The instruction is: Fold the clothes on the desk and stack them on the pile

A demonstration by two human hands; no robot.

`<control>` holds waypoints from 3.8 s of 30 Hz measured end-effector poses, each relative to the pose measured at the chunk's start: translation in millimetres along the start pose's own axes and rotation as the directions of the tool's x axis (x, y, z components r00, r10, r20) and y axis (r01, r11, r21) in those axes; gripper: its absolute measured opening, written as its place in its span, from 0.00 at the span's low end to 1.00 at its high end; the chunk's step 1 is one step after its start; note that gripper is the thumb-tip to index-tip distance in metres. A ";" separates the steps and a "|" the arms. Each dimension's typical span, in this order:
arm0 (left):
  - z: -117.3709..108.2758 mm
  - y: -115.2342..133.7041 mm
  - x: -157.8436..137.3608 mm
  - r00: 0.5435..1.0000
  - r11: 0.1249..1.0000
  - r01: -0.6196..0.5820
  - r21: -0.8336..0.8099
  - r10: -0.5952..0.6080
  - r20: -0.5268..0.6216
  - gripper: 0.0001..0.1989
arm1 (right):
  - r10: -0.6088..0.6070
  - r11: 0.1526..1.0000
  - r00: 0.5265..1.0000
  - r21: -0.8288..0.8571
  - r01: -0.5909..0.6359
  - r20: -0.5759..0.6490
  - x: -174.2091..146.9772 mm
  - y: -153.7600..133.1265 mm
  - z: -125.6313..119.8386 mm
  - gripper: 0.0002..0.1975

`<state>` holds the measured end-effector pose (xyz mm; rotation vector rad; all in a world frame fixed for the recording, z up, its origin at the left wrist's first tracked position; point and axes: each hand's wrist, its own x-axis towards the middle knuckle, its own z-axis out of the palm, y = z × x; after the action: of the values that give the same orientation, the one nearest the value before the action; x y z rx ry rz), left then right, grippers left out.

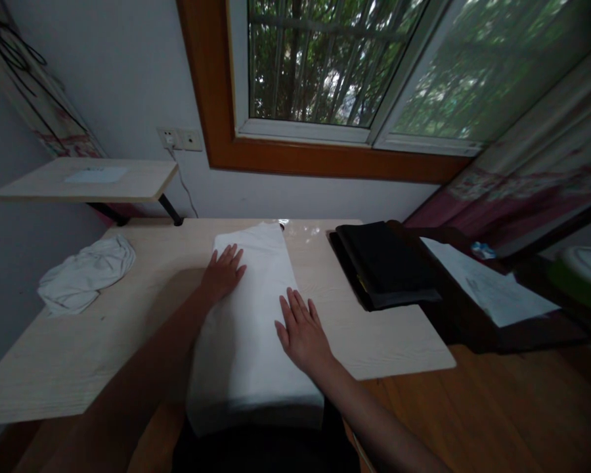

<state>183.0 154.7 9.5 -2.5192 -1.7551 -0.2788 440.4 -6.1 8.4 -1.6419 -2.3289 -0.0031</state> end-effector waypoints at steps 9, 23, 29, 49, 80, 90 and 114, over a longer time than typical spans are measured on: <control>8.4 -27.9 41.4 0.993 0.992 0.119 -0.047 -0.118 0.017 0.29 | -0.013 1.000 1.000 -0.020 0.013 0.029 5.1 1.0 -6.5 0.29; 21.6 -32.6 41.3 0.992 0.998 0.055 -0.033 -0.058 -0.110 0.28 | -0.257 0.963 0.965 0.106 0.249 0.060 178.7 -8.8 48.1 0.28; 22.9 -35.2 41.7 0.992 0.999 0.043 -0.029 -0.046 -0.120 0.28 | -0.225 0.973 0.964 0.077 0.216 0.144 234.6 8.9 54.9 0.32; 21.5 -35.0 43.2 0.995 0.997 0.080 -0.021 -0.081 -0.062 0.28 | 0.025 1.000 0.987 -0.023 -0.021 0.160 234.8 126.6 45.9 0.33; 10.6 -37.6 27.8 0.983 0.984 0.177 -0.027 -0.178 -0.051 0.28 | -0.144 0.980 0.990 0.139 0.142 0.004 137.3 103.5 14.6 0.24; 5.1 -49.6 34.8 0.982 0.981 0.191 -0.029 -0.191 0.001 0.29 | -0.292 0.936 0.956 0.201 0.290 -0.019 130.8 94.9 3.0 0.20; 15.8 -67.2 81.7 0.990 0.990 0.140 -0.024 -0.139 0.028 0.30 | -0.181 0.956 0.983 0.239 0.169 0.028 136.8 92.8 1.5 0.21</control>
<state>149.4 256.1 5.1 -2.4316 -1.9542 -0.2792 483.5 152.7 24.1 -1.3337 -2.3970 0.2696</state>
